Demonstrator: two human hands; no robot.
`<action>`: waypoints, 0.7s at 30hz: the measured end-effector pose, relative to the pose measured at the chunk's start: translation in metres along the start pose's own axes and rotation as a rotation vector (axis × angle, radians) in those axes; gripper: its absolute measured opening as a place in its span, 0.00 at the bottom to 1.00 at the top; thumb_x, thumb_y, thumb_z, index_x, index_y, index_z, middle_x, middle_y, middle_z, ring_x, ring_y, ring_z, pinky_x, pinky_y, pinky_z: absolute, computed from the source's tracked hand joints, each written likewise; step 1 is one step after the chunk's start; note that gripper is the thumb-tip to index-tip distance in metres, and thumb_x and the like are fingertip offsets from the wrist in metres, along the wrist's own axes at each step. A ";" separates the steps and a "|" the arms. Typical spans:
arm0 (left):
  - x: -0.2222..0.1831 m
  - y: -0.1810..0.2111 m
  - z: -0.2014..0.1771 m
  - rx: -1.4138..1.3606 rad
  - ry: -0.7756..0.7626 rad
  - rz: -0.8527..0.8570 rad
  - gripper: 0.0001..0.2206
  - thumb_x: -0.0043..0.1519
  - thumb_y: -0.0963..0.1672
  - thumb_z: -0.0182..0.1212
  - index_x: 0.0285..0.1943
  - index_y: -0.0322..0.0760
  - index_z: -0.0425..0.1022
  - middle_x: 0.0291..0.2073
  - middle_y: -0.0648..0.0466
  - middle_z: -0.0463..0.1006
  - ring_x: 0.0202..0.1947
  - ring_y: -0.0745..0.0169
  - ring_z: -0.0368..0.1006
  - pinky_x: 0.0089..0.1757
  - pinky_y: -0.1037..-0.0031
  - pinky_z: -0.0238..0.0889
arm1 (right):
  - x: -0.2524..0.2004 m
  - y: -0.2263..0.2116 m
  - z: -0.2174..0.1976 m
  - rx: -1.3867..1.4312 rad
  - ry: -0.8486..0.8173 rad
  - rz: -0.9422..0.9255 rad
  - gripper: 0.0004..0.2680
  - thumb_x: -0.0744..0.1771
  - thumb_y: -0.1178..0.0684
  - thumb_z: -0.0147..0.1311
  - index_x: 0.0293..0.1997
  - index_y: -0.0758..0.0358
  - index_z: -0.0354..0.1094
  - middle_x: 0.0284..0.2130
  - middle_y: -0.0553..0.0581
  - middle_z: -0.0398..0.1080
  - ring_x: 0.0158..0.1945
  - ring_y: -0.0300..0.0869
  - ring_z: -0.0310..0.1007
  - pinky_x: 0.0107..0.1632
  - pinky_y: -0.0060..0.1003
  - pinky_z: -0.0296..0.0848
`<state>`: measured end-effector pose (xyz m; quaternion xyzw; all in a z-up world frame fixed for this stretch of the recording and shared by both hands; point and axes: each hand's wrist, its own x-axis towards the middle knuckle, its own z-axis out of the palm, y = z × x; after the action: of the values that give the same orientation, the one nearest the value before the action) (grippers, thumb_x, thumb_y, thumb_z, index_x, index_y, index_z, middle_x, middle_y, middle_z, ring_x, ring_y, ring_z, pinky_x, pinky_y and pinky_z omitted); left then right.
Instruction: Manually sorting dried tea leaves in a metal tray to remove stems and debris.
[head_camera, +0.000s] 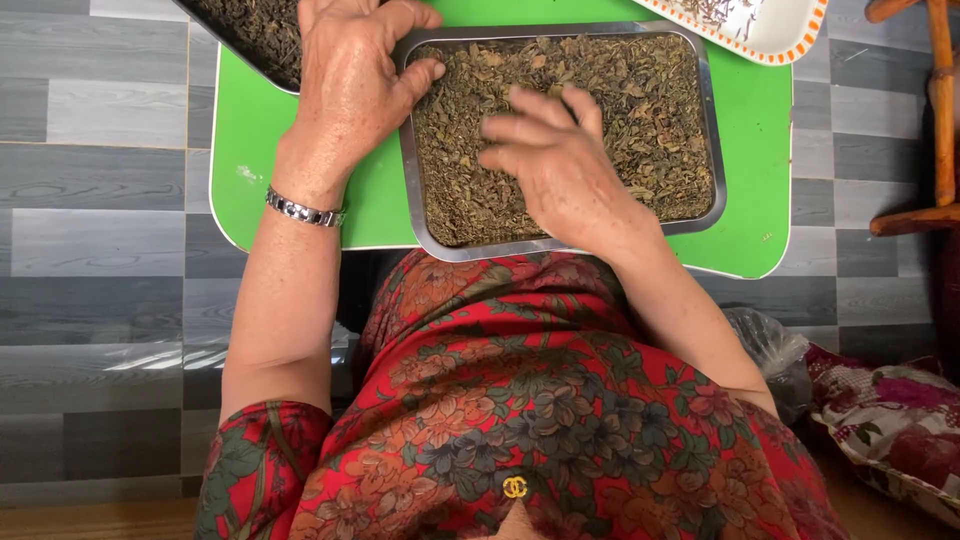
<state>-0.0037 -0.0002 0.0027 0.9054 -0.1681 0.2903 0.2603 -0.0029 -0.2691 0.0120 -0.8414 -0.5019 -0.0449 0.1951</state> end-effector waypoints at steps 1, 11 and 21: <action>0.000 0.001 0.000 0.001 -0.001 0.001 0.16 0.59 0.45 0.78 0.54 0.41 0.83 0.35 0.52 0.76 0.42 0.47 0.71 0.51 0.59 0.47 | 0.006 0.001 -0.001 0.000 0.002 0.000 0.14 0.65 0.68 0.57 0.50 0.52 0.79 0.59 0.54 0.74 0.70 0.56 0.60 0.69 0.58 0.40; -0.001 -0.003 0.000 0.063 0.049 -0.022 0.14 0.60 0.43 0.73 0.55 0.42 0.82 0.39 0.52 0.79 0.44 0.46 0.70 0.45 0.60 0.49 | 0.040 -0.013 -0.006 -0.040 -0.230 0.174 0.26 0.61 0.71 0.52 0.60 0.41 0.73 0.73 0.71 0.45 0.75 0.66 0.32 0.69 0.66 0.33; -0.001 -0.002 0.003 0.080 -0.018 -0.025 0.21 0.54 0.46 0.79 0.56 0.41 0.82 0.47 0.48 0.72 0.51 0.40 0.64 0.48 0.55 0.52 | 0.018 0.016 -0.003 -0.024 0.016 0.149 0.19 0.65 0.72 0.52 0.57 0.52 0.76 0.71 0.71 0.52 0.75 0.65 0.38 0.68 0.67 0.38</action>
<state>-0.0025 0.0002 -0.0007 0.9196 -0.1475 0.2854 0.2260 0.0198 -0.2624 0.0154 -0.8783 -0.4358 -0.0430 0.1920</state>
